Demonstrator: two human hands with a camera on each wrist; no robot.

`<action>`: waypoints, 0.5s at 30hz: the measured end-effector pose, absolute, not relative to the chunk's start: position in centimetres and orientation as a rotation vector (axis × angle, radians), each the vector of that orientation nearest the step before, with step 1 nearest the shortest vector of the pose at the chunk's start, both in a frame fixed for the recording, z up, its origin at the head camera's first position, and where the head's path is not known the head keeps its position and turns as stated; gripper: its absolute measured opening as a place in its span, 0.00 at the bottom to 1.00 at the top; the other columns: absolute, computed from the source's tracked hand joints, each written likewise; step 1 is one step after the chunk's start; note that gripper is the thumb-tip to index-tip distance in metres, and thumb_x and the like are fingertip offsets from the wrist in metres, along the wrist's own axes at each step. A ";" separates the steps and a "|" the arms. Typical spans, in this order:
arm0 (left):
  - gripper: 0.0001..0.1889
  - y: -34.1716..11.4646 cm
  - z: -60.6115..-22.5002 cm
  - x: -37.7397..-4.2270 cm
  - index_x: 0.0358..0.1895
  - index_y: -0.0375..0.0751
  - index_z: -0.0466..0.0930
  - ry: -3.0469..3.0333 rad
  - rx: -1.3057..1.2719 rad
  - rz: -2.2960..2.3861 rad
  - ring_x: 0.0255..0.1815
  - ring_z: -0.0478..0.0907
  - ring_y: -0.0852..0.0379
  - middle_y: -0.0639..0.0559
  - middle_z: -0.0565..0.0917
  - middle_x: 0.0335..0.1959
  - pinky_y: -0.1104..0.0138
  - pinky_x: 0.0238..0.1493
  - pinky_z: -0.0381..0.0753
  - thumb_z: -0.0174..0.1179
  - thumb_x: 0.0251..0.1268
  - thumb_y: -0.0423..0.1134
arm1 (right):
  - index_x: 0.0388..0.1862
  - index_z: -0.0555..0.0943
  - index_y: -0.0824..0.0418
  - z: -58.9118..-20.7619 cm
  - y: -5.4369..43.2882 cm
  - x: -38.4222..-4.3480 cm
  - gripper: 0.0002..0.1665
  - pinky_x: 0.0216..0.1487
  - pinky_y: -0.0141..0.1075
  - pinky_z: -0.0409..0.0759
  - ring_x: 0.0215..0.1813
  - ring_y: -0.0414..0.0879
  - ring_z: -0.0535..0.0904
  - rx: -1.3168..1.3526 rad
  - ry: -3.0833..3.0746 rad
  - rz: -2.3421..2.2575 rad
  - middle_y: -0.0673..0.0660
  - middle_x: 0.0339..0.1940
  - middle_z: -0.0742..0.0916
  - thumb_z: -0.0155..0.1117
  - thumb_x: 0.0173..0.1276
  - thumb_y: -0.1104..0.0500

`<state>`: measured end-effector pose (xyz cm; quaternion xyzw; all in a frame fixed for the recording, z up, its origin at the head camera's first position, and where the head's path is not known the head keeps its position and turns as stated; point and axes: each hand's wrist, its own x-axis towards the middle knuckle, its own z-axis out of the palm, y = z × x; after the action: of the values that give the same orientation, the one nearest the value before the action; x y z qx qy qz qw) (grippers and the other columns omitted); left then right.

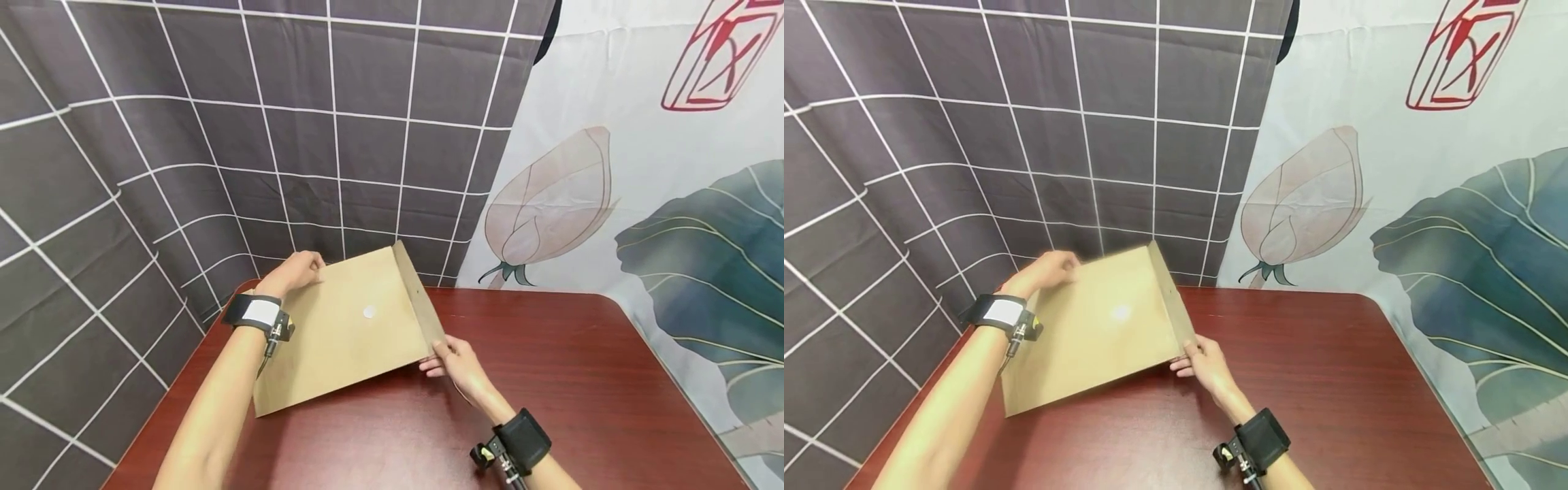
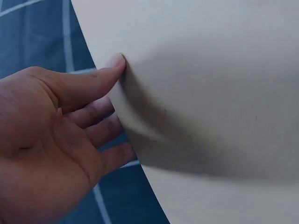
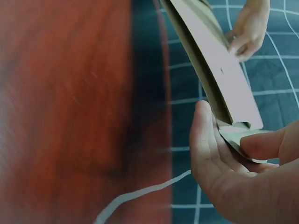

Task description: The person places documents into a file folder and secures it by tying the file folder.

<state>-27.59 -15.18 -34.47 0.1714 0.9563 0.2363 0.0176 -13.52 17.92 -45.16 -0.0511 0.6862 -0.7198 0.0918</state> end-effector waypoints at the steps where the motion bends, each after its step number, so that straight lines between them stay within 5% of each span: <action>1: 0.08 -14.9 -33.9 -27.5 0.38 0.31 0.79 2.973 0.541 0.747 0.31 0.74 0.52 0.44 0.81 0.32 0.63 0.36 0.74 0.64 0.55 0.29 | 0.56 0.70 0.77 -44.9 18.3 -13.8 0.17 0.44 0.55 0.78 0.41 0.65 0.83 -0.137 2.067 -2.149 0.75 0.40 0.82 0.43 0.77 0.65; 15: 0.09 -12.8 -29.5 -25.6 0.44 0.34 0.71 2.835 0.627 1.070 0.39 0.77 0.49 0.39 0.83 0.42 0.62 0.40 0.72 0.58 0.65 0.33 | 0.66 0.70 0.61 -38.8 24.1 -18.7 0.25 0.35 0.38 0.81 0.32 0.53 0.83 -0.316 2.486 -2.115 0.70 0.35 0.82 0.47 0.77 0.51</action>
<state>-25.62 -12.83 -29.50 0.2024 0.9159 0.3457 0.0239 -18.75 24.05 -38.76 -0.0962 0.7563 -0.6435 -0.0688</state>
